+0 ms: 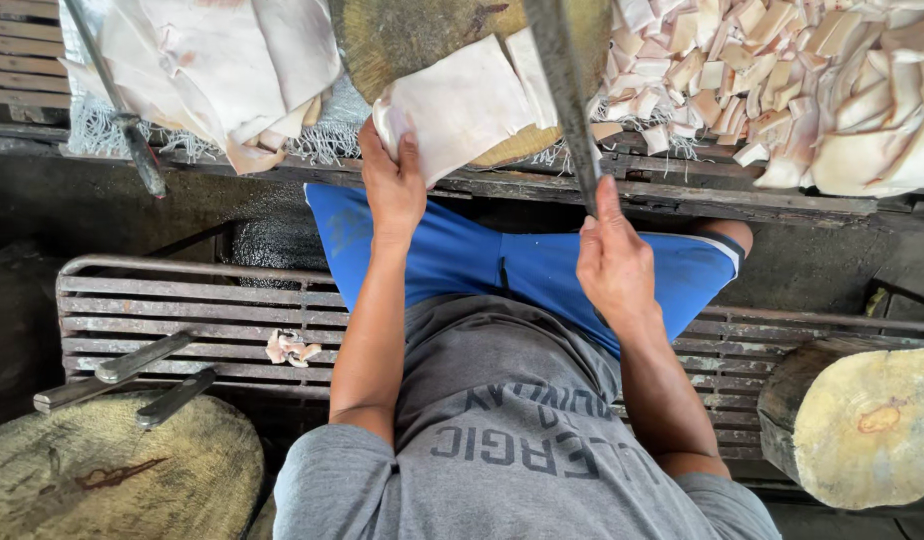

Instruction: The person uses a large knife to cut white animal skin into strips on a wooden block. They hold the skin by hand and chop it repeatedly, accumulating the strips on a slatted surface.

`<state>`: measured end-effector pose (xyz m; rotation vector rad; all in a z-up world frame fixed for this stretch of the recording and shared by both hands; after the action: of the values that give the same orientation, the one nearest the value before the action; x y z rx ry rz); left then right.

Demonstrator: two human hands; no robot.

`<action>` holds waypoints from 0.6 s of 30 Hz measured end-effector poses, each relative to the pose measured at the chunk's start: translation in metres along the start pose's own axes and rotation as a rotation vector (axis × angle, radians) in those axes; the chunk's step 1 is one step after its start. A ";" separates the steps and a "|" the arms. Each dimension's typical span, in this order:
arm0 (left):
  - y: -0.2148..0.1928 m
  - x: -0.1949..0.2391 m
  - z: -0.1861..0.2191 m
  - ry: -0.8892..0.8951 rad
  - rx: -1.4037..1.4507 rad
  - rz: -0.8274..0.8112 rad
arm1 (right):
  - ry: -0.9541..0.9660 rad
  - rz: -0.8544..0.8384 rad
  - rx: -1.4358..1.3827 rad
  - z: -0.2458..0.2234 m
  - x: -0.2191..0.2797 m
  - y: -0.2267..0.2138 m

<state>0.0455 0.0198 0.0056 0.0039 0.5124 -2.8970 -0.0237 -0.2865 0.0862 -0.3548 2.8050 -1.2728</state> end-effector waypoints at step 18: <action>0.004 0.001 -0.002 -0.049 0.049 0.008 | -0.433 0.664 -0.377 -0.026 0.024 -0.062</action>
<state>0.0457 0.0166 0.0024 -0.0573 0.4321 -2.8932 -0.0387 -0.3123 0.1514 0.2564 2.4356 -0.4626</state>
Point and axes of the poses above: each hand's wrist, its own x-axis away from the middle knuckle, its own y-axis out of the palm, z = x × y, the point moved 5 cm from there along -x, towards the middle knuckle, and after that the axes turned 13 degrees about -z, right-handed, at the moved point
